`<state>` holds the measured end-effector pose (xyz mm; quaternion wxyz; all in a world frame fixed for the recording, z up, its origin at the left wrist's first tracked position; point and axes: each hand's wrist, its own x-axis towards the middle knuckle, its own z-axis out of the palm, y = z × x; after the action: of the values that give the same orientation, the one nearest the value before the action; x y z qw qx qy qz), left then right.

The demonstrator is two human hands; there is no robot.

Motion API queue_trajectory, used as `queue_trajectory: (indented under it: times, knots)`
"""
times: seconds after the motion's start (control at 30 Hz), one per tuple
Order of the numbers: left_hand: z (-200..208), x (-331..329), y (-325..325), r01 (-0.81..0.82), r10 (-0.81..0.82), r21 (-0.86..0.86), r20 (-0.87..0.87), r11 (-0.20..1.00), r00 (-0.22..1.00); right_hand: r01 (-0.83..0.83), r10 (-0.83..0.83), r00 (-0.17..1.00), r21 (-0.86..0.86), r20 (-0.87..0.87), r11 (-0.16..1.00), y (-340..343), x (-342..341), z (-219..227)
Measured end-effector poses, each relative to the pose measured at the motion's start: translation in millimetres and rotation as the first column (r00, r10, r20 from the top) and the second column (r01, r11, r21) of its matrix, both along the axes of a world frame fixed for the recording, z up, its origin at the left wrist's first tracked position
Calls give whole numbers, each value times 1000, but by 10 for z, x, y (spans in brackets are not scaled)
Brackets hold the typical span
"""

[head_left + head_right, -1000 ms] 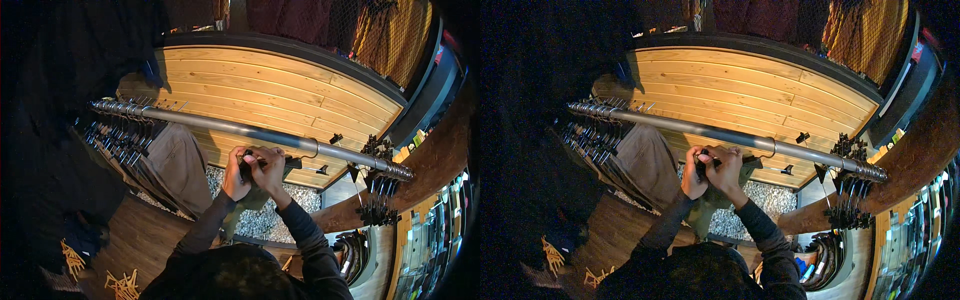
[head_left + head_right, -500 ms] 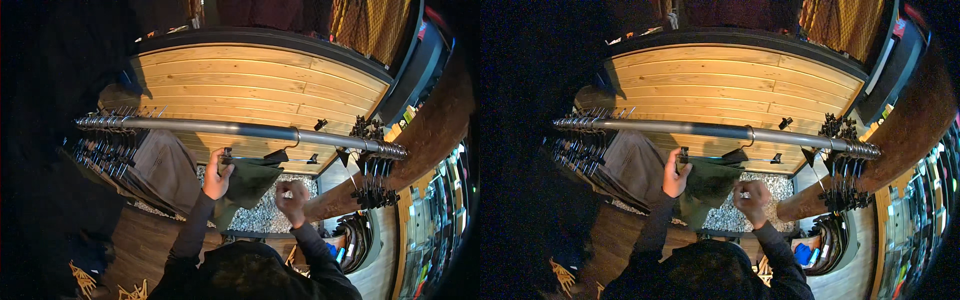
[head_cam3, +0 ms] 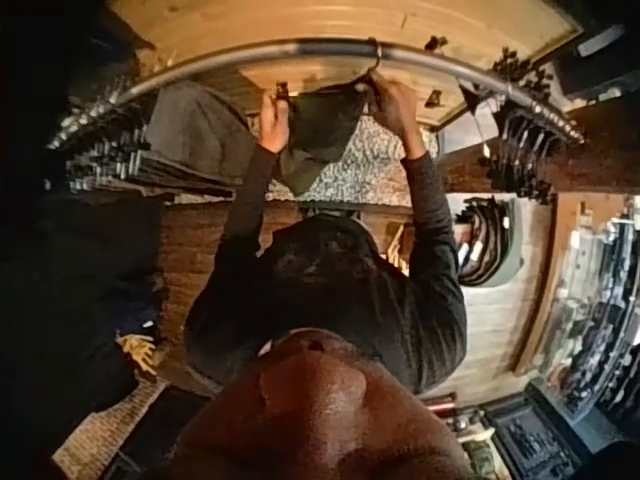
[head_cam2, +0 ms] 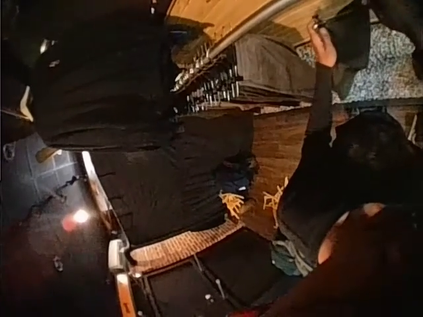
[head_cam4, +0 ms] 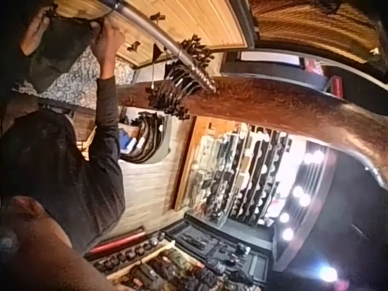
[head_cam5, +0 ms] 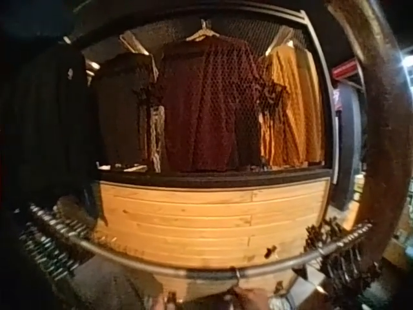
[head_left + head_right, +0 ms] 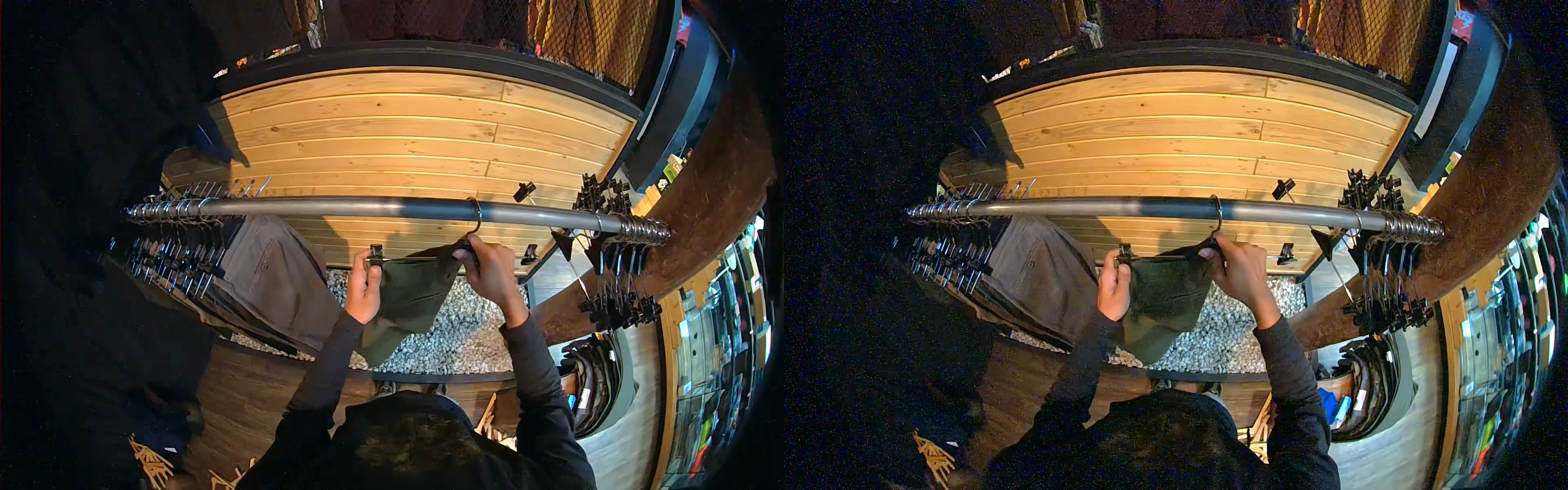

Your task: Hanging pairs of pants on hangers with clips and cleaning them using a blue lint brush on a clothing rack.

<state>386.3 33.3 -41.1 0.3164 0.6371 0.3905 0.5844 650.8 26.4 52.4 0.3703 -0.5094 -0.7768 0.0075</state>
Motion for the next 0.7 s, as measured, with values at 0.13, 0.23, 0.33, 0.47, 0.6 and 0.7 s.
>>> queue_trajectory:
  times: [0.13,0.23,0.33,0.47,0.6,0.7]
  knots:
    - [17,92,12,-146,153,70,-107,987,982,14,-14,1000,-4,-8,1000,13,13,-39]
    - [66,50,79,-207,216,72,-166,976,962,-8,9,999,38,-40,999,78,-68,-76]
    - [66,35,126,-192,207,90,-203,977,957,42,-44,997,-31,-56,999,38,-128,-44]
    - [40,292,111,-181,287,390,-234,903,929,139,-138,990,-58,16,989,-44,-384,20]
    - [112,390,35,-202,288,343,-222,917,932,82,-82,996,-21,-38,996,-34,-310,-18]
    - [109,341,77,-116,179,292,-197,949,964,19,-20,999,-20,-51,1000,17,-259,-69]
